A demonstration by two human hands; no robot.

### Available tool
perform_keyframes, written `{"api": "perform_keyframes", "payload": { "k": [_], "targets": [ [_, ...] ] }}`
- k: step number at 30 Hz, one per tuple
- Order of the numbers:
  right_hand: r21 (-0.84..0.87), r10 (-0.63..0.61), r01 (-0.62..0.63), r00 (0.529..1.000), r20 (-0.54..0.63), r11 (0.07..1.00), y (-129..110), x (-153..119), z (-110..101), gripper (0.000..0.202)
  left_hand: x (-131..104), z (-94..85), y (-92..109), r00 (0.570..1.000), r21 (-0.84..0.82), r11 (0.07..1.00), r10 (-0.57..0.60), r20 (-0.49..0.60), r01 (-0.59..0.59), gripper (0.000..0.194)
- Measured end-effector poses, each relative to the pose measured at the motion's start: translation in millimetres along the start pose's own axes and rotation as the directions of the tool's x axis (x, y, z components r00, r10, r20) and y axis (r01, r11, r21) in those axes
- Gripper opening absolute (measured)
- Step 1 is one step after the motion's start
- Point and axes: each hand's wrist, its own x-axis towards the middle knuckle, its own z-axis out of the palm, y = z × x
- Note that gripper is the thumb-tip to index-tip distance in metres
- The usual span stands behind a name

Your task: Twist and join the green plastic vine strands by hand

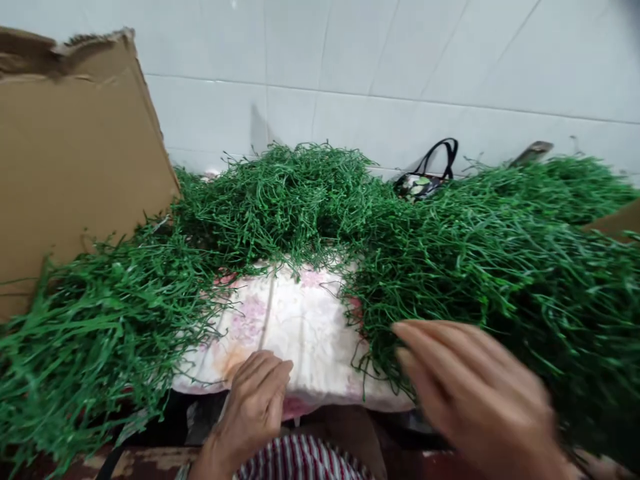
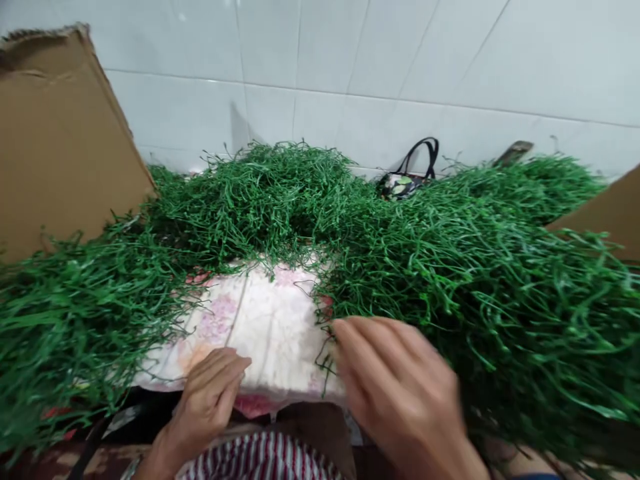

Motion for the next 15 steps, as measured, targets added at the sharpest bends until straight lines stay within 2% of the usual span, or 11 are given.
{"api": "perform_keyframes", "payload": {
  "k": [1,2,4,6,8,11,13,15],
  "targets": [
    [0.058,-0.041,0.038,0.998,0.044,0.998,-13,13,17,0.017,2,-1.3,-2,1.0,-0.015,1.0,-0.019,0.004,0.019,0.024],
    [0.102,-0.034,0.024,0.994,0.101,0.995,-24,27,33,0.012,4,-2.3,-5,0.999,-0.034,0.999,-0.04,-0.001,0.04,0.024],
    [0.157,0.004,-0.03,0.987,0.164,0.987,-40,56,59,0.016,6,-3.2,-8,0.997,-0.074,0.995,-0.075,-0.022,0.073,0.025],
    [0.184,0.077,-0.104,0.986,0.146,0.977,-49,91,78,0.023,7,-3.1,-8,0.995,-0.098,0.991,-0.095,-0.025,0.093,0.027],
    [0.184,0.145,-0.161,0.985,0.096,0.97,-52,133,95,0.032,6,-2.7,-5,0.995,-0.12,0.987,-0.104,0.003,0.103,0.027],
    [0.117,0.177,-0.176,0.984,0.0,0.977,-50,203,123,0.045,6,-2.5,2,0.99,-0.181,0.975,-0.116,0.076,0.128,0.026],
    [0.063,0.184,-0.184,0.983,0.009,0.981,-44,244,146,0.052,4,-3.0,5,0.988,-0.208,0.968,-0.119,0.101,0.138,0.025],
    [0.004,0.197,-0.197,0.98,0.035,0.98,-34,271,168,0.057,0,-4.3,7,0.986,-0.209,0.967,-0.123,0.116,0.146,0.024]
  ]
}}
